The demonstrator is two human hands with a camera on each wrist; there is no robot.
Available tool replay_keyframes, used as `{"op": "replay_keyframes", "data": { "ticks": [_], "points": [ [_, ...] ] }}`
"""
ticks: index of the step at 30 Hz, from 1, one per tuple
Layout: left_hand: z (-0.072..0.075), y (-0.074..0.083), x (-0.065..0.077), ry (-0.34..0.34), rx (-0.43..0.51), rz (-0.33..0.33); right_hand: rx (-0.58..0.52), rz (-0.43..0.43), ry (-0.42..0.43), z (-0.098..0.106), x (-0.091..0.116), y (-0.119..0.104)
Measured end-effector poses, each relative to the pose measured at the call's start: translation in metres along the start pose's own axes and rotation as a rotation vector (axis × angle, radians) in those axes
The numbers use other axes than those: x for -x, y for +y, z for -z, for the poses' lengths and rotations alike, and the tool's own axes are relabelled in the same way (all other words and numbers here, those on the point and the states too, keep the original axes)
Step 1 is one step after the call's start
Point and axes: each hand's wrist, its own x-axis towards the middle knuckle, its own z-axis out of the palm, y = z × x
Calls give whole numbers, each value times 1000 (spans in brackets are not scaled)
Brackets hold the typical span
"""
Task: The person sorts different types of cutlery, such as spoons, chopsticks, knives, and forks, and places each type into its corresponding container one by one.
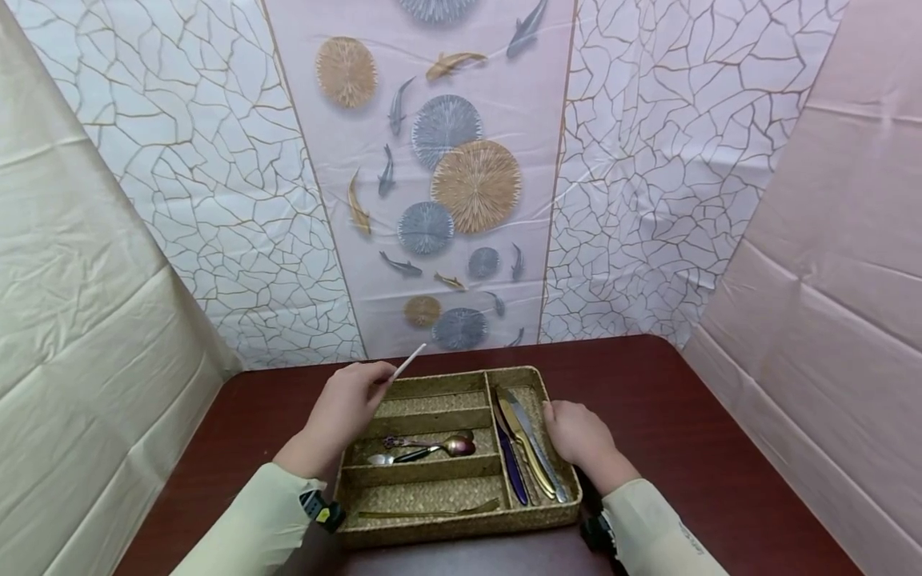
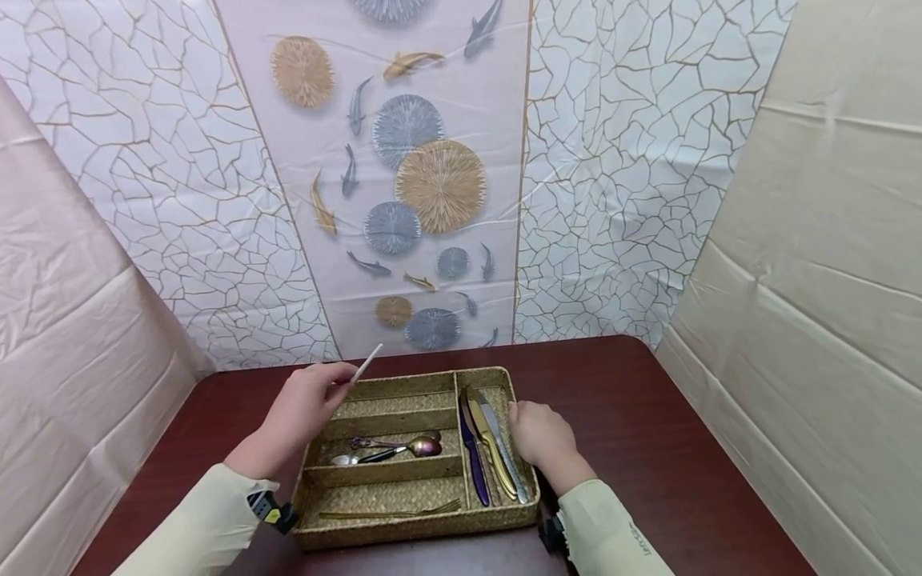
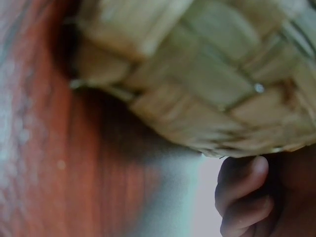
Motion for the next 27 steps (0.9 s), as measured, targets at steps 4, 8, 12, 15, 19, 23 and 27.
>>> {"op": "replay_keyframes", "data": {
  "ticks": [4, 8, 12, 15, 19, 23, 27],
  "points": [
    [-12, -3, -8, -68, 21, -4, 3, 1, -2, 0, -1, 2],
    [-22, -7, -14, -139, 23, -1, -1, -3, -1, -1, -2, 3],
    [-27, -7, -16, -205, 24, 16, -7, -5, -3, -2, -2, 3],
    [-29, -8, -17, -256, 22, 28, -2, -3, -3, -1, -1, 3],
    [-33, -9, -22, -306, 2, 36, 3, -2, -1, 0, -1, 3],
    [-38, -11, -27, -337, -27, 37, 4, -9, 8, -1, -2, 2],
    [-43, -12, -29, -369, -61, 44, -10, -20, 5, -3, -3, 2]
  ]
}}
